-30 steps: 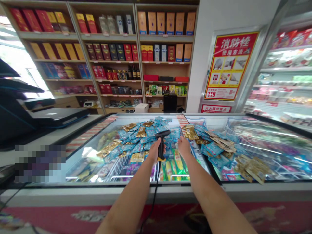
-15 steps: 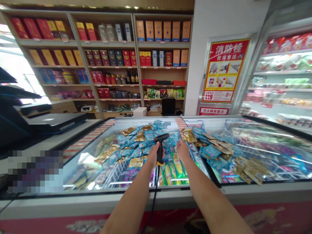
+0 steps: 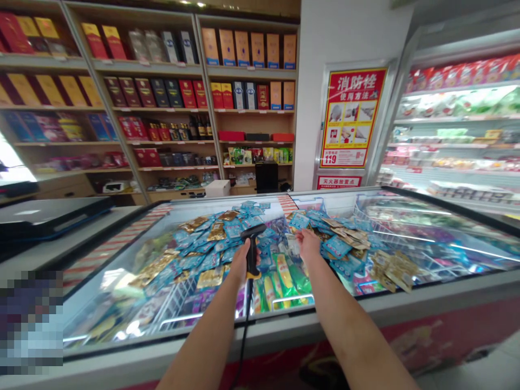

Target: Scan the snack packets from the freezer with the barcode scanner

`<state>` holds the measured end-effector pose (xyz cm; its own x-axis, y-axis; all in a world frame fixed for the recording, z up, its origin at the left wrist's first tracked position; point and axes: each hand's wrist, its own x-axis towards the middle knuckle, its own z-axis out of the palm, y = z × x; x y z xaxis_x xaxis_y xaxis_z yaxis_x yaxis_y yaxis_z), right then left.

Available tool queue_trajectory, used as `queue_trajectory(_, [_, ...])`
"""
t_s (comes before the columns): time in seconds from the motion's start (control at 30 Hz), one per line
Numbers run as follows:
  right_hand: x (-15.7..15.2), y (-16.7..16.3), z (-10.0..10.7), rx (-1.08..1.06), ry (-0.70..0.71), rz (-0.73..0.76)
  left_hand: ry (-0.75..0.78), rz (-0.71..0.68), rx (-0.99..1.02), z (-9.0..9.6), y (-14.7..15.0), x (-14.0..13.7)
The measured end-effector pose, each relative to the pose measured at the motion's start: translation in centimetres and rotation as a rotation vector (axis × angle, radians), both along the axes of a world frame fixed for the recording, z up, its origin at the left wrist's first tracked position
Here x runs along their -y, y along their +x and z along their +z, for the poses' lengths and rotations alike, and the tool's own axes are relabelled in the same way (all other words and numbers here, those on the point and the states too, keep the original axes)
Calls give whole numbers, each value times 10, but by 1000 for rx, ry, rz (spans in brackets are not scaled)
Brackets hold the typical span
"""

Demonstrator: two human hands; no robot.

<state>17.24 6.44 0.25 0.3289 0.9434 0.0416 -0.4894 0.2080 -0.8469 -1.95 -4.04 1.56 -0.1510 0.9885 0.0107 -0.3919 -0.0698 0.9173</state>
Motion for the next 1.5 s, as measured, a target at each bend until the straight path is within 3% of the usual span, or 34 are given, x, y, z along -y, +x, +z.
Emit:
queue_trajectory(0.23, [0,5,4,-204,-177,55,7,-10,-25,-4,-2,-2])
queue_trajectory(0.37, [-1,2,3,-257,-192,93,10,-4,-15,-2,-1,-1])
queue_trajectory(0.6, [-5,9,5,-375,-157,-1,38,4,9,2,2,2])
queue_trajectory(0.93, [10,-4,9,-322,-131,-3,1,18,-9,2,3,3])
queue_trajectory(1.03, [14,-9,6,-157,-144,56,-5,21,-5,3,3,4])
queue_trajectory(1.17, [23,-19,1,346,-116,179,-7,8,-17,2,2,4])
queue_trajectory(1.37, [39,-35,-3,1236,191,144,-1,8,19,1,2,3])
queue_trajectory(1.5, [44,-42,-3,1357,264,157,-14,24,45,5,3,5])
